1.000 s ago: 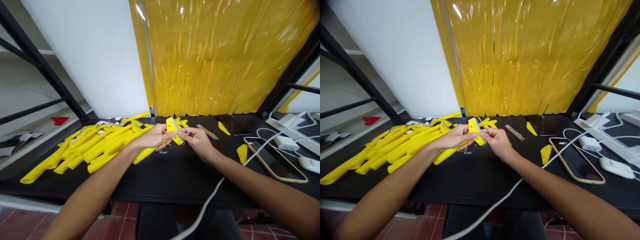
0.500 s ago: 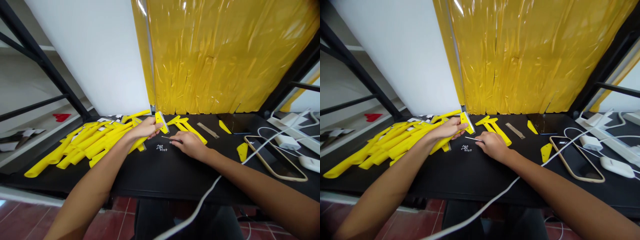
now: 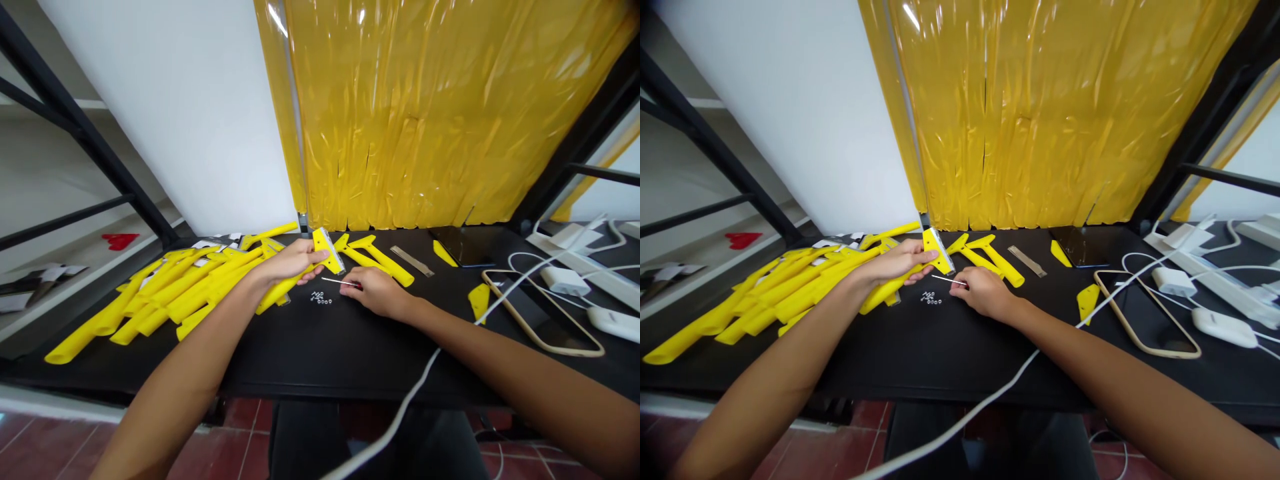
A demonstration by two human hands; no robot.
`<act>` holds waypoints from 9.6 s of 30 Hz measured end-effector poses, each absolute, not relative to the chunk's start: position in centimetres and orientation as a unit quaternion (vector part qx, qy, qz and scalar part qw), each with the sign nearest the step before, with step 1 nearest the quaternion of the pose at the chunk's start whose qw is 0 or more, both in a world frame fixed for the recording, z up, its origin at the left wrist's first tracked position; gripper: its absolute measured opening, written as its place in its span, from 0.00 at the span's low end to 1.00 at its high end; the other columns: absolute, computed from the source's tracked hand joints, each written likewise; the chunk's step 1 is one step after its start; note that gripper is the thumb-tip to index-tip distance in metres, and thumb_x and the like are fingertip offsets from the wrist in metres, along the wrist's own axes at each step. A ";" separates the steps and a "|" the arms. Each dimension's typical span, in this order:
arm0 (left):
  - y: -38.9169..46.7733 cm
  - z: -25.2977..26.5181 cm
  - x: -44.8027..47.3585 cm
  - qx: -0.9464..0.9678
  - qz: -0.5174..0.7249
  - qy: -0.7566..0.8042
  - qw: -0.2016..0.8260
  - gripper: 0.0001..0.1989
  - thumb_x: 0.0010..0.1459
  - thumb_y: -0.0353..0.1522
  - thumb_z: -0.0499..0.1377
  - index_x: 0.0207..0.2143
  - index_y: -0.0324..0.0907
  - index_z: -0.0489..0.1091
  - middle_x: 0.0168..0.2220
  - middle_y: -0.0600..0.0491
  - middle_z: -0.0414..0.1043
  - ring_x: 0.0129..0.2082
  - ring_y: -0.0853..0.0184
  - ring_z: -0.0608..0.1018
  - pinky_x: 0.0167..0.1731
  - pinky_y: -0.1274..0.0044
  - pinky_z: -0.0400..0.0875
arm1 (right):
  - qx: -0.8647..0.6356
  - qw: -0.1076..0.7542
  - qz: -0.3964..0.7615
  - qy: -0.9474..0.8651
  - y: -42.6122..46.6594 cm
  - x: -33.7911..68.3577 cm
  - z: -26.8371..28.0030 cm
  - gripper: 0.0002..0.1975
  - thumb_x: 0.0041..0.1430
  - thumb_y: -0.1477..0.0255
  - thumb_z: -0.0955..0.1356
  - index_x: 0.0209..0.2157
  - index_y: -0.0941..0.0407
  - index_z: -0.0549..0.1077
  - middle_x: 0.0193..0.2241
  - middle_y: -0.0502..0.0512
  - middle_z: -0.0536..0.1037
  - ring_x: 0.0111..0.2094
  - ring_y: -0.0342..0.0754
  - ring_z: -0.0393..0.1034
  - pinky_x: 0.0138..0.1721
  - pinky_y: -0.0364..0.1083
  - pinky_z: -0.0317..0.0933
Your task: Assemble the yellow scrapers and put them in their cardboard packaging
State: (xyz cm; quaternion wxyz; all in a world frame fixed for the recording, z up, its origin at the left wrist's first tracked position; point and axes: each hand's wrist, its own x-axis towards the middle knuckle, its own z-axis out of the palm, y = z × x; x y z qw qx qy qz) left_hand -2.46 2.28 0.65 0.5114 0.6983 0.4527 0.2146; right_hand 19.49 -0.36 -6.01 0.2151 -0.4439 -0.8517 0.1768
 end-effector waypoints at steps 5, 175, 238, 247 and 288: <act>2.2 0.6 -2.1 0.683 0.225 0.440 0.537 0.14 0.64 0.38 0.58 0.27 0.42 0.63 0.20 0.55 0.64 0.14 0.75 0.64 0.13 0.81 0.58 | -0.391 0.336 0.195 -0.834 -0.7 20.0 -5.2 0.09 0.65 0.66 0.67 0.37 0.54 0.78 0.35 0.53 0.78 0.36 0.47 0.70 0.39 0.46 0.60; 1.7 -1.3 0.3 0.503 0.264 0.455 0.685 0.05 0.54 0.24 0.64 0.34 0.34 0.71 0.26 0.45 0.76 0.24 0.63 0.80 0.23 0.75 0.78 | -0.420 0.342 0.299 -0.785 1.3 24.4 -2.9 0.14 0.58 0.59 0.71 0.37 0.55 0.81 0.33 0.54 0.82 0.32 0.47 0.72 0.33 0.45 0.63; -0.4 -1.6 1.7 0.699 0.308 0.419 0.491 0.07 0.57 0.33 0.64 0.29 0.38 0.74 0.24 0.51 0.76 0.23 0.66 0.79 0.25 0.76 0.73 | -0.378 0.461 0.139 -0.791 -0.7 21.1 -4.0 0.05 0.61 0.70 0.69 0.39 0.52 0.71 0.34 0.52 0.79 0.31 0.46 0.71 0.35 0.45 0.63; -0.6 -1.3 1.8 0.698 0.310 0.416 0.494 0.07 0.57 0.33 0.64 0.29 0.38 0.74 0.24 0.51 0.76 0.25 0.65 0.80 0.26 0.75 0.74 | -0.380 0.478 0.137 -0.780 -0.8 21.1 -4.0 0.04 0.61 0.70 0.68 0.39 0.53 0.71 0.32 0.52 0.78 0.30 0.46 0.70 0.34 0.45 0.62; -0.5 0.6 1.0 0.618 0.298 0.472 0.554 0.07 0.49 0.30 0.65 0.21 0.38 0.72 0.18 0.55 0.69 0.22 0.63 0.80 0.26 0.74 0.74 | -0.375 0.477 0.428 -0.670 -0.8 20.5 -3.8 0.18 0.50 0.58 0.75 0.38 0.57 0.81 0.37 0.55 0.82 0.39 0.51 0.74 0.43 0.49 0.66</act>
